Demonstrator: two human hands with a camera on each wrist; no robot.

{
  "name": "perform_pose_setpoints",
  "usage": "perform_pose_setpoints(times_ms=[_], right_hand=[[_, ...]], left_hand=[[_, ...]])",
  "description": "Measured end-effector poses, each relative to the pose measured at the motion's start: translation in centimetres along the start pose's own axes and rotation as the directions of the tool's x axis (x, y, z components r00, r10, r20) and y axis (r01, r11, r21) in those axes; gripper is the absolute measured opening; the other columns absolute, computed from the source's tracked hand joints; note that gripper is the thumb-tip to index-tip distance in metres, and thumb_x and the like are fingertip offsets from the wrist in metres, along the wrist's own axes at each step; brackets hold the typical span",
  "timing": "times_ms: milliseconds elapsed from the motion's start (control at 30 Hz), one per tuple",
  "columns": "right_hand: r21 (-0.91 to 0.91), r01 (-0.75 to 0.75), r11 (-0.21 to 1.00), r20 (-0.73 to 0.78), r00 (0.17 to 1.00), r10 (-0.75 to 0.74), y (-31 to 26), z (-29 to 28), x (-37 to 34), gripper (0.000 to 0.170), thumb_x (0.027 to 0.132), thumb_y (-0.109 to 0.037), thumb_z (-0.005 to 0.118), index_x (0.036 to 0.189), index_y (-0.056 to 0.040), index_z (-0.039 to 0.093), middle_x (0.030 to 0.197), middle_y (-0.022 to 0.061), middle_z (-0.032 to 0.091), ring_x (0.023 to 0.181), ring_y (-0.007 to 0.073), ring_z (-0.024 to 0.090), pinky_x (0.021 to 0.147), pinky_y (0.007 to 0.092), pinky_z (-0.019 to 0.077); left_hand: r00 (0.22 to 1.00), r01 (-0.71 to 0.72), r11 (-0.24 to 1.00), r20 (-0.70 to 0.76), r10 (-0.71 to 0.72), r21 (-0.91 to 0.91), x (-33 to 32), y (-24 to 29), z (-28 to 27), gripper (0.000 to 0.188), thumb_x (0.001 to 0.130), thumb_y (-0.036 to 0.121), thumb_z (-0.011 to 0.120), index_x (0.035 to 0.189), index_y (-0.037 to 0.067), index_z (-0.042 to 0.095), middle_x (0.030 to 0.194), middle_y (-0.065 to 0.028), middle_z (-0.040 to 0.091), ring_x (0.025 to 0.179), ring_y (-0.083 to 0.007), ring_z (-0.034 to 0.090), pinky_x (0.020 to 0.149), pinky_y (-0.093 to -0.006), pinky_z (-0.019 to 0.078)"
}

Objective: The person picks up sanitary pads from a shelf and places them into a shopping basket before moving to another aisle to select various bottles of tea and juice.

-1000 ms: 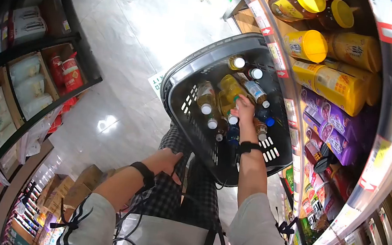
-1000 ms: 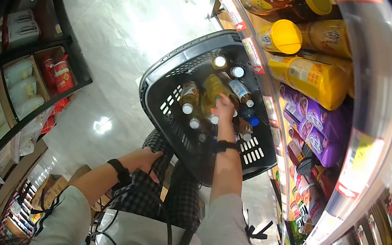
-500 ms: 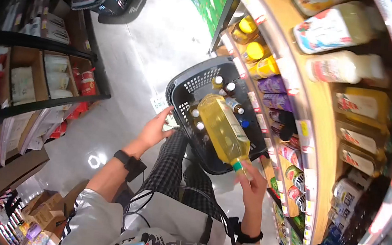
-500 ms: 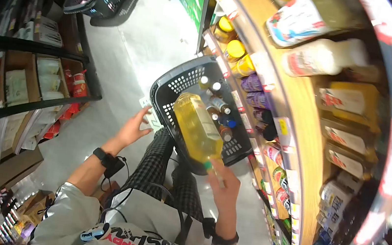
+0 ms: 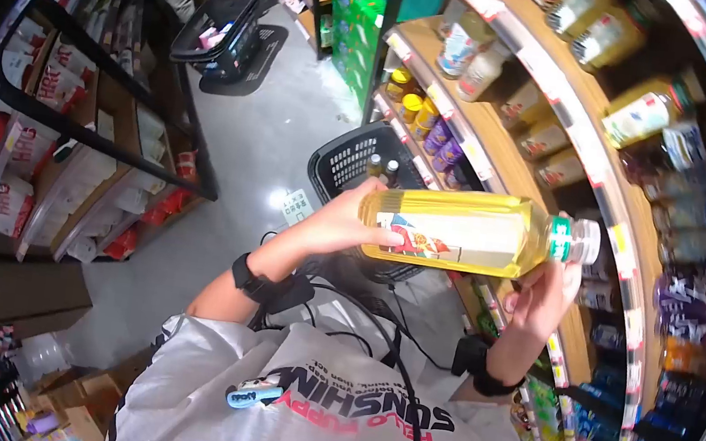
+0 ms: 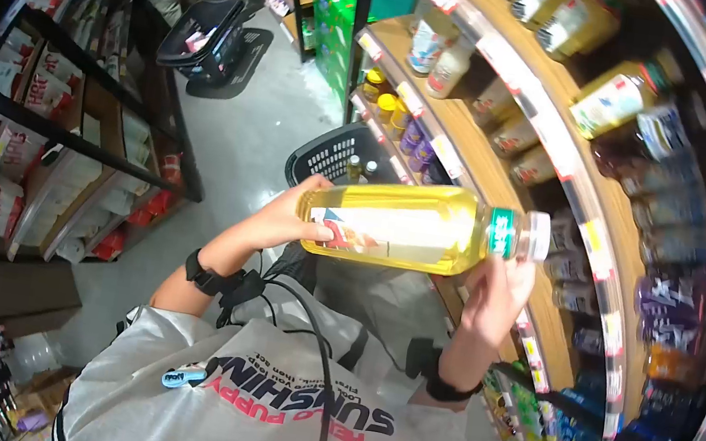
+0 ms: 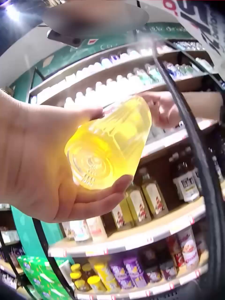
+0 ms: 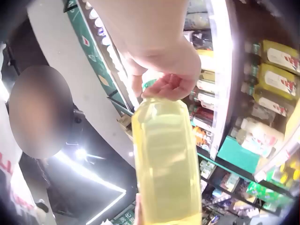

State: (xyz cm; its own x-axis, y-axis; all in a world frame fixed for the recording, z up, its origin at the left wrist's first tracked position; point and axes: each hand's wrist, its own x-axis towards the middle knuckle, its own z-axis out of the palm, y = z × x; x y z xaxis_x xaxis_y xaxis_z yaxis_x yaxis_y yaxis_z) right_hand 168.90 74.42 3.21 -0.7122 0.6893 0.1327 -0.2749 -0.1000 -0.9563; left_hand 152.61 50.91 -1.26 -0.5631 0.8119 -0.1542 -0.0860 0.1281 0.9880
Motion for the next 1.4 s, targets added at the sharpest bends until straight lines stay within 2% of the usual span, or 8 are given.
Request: perform_pose_setpoints(times_ms=[233,300,600,700,900,1133,1233,1400], right_hand=[[-0.281,0.168,0.945,-0.196,0.954,-0.228,-5.1,0.3,1.6,0.053,0.095,-0.042,0.031,0.127,-0.0012,0.039,0.122,0.0112,0.05,0.111,0.0216,0.05,0.095,0.0345,0.038],[0.027,0.037,0.999,-0.154,0.988,-0.032,-7.0,1.3,1.0,0.057,0.094,-0.046,0.029,0.132,-0.0042,0.034,0.128,0.0086,0.046,0.117,0.021,0.044,0.098,0.035,0.0344],[0.231,0.222,0.947,0.034,0.971,-0.236,-8.2,6.3,0.1,0.062,0.092,-0.042,0.04,0.133,0.0012,0.025,0.132,0.0125,0.04,0.121,0.0242,0.04,0.102,0.0389,0.0306],[0.575,0.053,0.817,0.175,0.967,-0.186,-6.8,9.9,0.5,0.054,0.089,-0.016,0.048,0.134,-0.0009,0.024,0.134,0.0123,0.035,0.124,0.024,0.036,0.103,0.0384,0.0281],[0.344,-0.059,0.937,0.123,0.992,0.017,-4.6,15.1,4.3,0.097,0.064,-0.007,0.071,0.138,-0.0067,0.008,0.136,0.0103,0.028,0.127,0.0244,0.029,0.104,0.0394,0.0275],[0.169,-0.052,0.984,-0.014,0.998,0.056,-1.4,17.1,6.7,0.08,0.07,0.006,0.059,0.136,-0.0038,0.014,0.124,0.0125,0.041,0.109,0.0219,0.048,0.088,0.0323,0.044],[0.072,-0.094,0.993,-0.118,0.988,0.102,0.9,16.1,6.4,0.072,0.08,-0.023,0.065,0.133,-0.001,0.02,0.124,0.0124,0.043,0.113,0.0254,0.048,0.09,0.0407,0.0452],[0.241,-0.063,0.968,-0.337,0.93,0.145,2.5,15.7,5.2,0.05,0.079,0.001,0.054,0.126,-0.0008,0.036,0.117,0.0101,0.049,0.107,0.0202,0.05,0.092,0.0333,0.0398]], left_hand=[[0.986,-0.139,0.967,0.057,0.154,-0.214,-5.5,8.7,3.6,0.046,0.075,0.019,0.071,0.104,0.003,0.04,0.098,-0.004,0.05,0.094,-0.0093,0.047,0.079,-0.026,0.042],[0.979,-0.158,0.948,0.081,0.187,-0.275,-5.6,9.6,3.5,0.043,0.077,0.016,0.069,0.106,0.004,0.039,0.101,-0.0028,0.048,0.096,-0.0084,0.046,0.081,-0.0254,0.0411],[0.934,-0.208,0.968,0.265,0.239,-0.142,-2.3,11.2,-1.7,0.067,0.068,0.013,0.075,0.122,-0.001,0.039,0.115,-0.0061,0.047,0.109,-0.0134,0.045,0.094,-0.0283,0.0361],[0.924,-0.218,0.954,0.272,0.27,-0.206,-0.8,11.9,-3.8,0.061,0.07,0.011,0.073,0.12,0.001,0.041,0.111,-0.0046,0.05,0.106,-0.0113,0.046,0.092,-0.0276,0.0373],[0.919,-0.235,0.947,0.267,0.289,-0.217,3.8,11.6,-9.2,0.055,0.074,0.015,0.069,0.12,0.0,0.042,0.109,-0.0041,0.051,0.101,-0.0095,0.047,0.087,-0.0257,0.0403],[0.902,-0.14,0.984,0.395,0.173,-0.111,8.1,11.1,-12.8,0.054,0.075,0.022,0.07,0.117,-0.001,0.044,0.098,-0.0071,0.056,0.087,-0.012,0.055,0.072,-0.0255,0.0469],[0.879,-0.225,0.964,0.456,0.139,0.139,9.5,11.3,-13.0,0.059,0.071,0.024,0.074,0.115,-0.002,0.044,0.098,-0.0093,0.058,0.089,-0.0139,0.056,0.076,-0.0267,0.0465],[0.863,-0.134,0.988,0.499,0.081,0.072,10.5,9.7,-12.2,0.068,0.064,0.026,0.08,0.114,-0.002,0.044,0.101,-0.0158,0.059,0.093,-0.0211,0.058,0.08,-0.0302,0.0451]])
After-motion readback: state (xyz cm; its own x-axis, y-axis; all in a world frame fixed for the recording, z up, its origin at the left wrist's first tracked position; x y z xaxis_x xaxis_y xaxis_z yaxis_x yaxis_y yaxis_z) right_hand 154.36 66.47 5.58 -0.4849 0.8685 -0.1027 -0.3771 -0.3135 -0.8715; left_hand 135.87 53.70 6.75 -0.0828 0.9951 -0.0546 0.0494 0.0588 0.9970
